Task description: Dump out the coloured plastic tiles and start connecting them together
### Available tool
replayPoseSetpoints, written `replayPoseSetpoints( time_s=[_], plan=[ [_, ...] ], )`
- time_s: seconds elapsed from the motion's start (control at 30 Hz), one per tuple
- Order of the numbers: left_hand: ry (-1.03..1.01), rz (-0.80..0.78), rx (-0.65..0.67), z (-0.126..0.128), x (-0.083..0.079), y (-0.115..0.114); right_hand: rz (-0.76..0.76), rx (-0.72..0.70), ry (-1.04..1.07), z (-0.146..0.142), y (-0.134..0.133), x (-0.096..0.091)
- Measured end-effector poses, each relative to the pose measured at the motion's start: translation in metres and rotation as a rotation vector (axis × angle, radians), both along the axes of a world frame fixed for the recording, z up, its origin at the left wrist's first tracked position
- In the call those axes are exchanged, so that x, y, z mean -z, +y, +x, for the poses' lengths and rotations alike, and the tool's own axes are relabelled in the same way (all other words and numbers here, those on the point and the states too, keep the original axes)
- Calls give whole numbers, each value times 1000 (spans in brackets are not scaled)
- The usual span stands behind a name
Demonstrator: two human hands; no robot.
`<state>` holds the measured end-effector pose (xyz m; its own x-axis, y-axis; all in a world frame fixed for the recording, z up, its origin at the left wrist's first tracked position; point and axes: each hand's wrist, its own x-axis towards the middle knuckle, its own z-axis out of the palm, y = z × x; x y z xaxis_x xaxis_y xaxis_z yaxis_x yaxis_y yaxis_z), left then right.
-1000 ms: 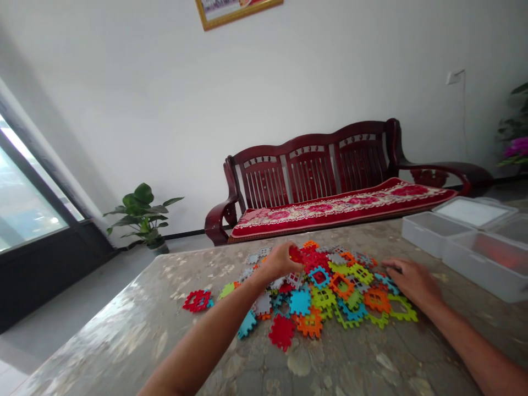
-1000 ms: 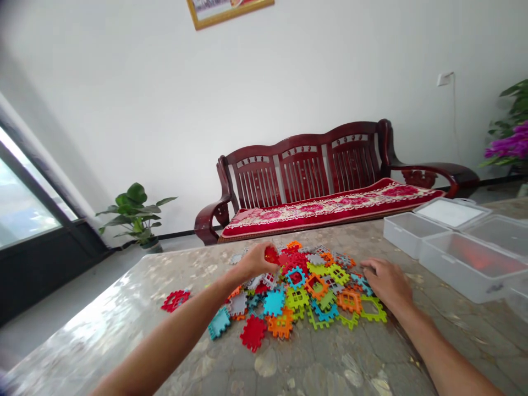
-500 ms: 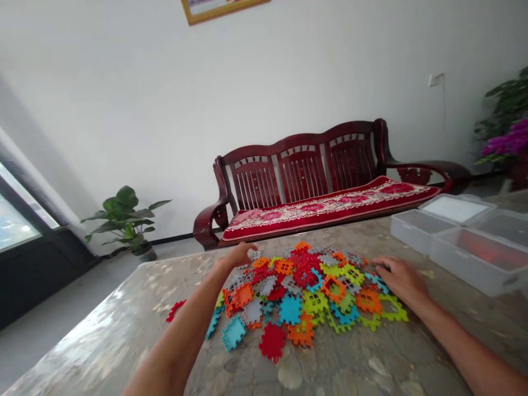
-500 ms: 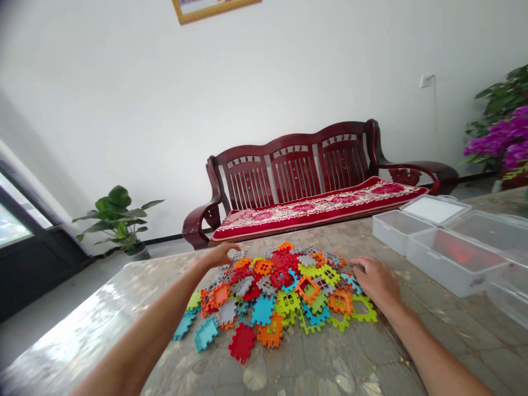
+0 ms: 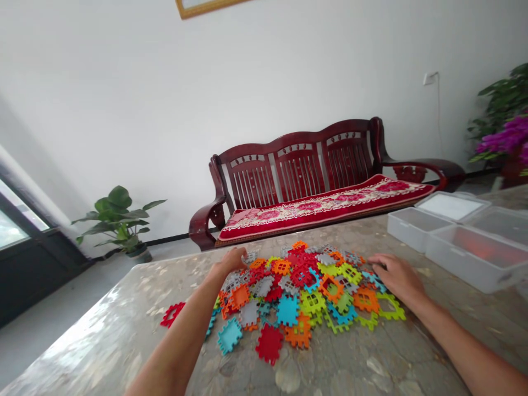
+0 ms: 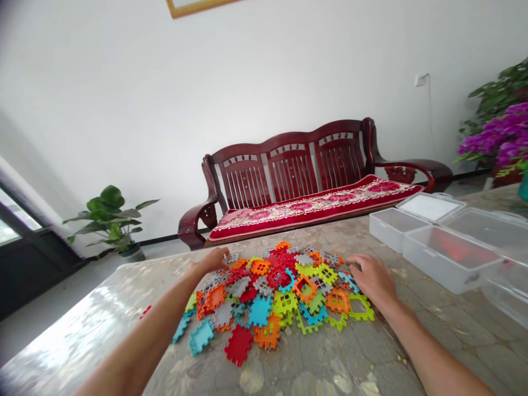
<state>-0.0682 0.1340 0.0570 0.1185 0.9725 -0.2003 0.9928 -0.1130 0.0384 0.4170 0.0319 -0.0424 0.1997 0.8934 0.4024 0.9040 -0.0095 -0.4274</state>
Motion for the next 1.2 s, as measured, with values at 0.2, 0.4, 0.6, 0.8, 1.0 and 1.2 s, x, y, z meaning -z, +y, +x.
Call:
replayPoseSetpoints(
  time_s=[0.2, 0.4, 0.6, 0.8, 1.0, 1.2],
  plan=[
    [-110, 120, -34, -4, 1, -9, 15, -10, 16, 0, 0, 0],
    [-302, 278, 69, 4, -19, -26, 8, -11, 20, -3, -2, -5],
    [-459, 329, 314, 59, -31, -71, 19, 11, 54, -7, -3, -7],
    [-589, 323, 514, 118, -29, -103, 188, -14, 164, -23, -17, -30],
    [-576, 406, 519, 153, -22, -113, 181, -375, 636, -77, -41, -79],
    [-584, 438, 556, 175, -17, -121, -32, -547, 802, -105, -37, -78]
  ],
)
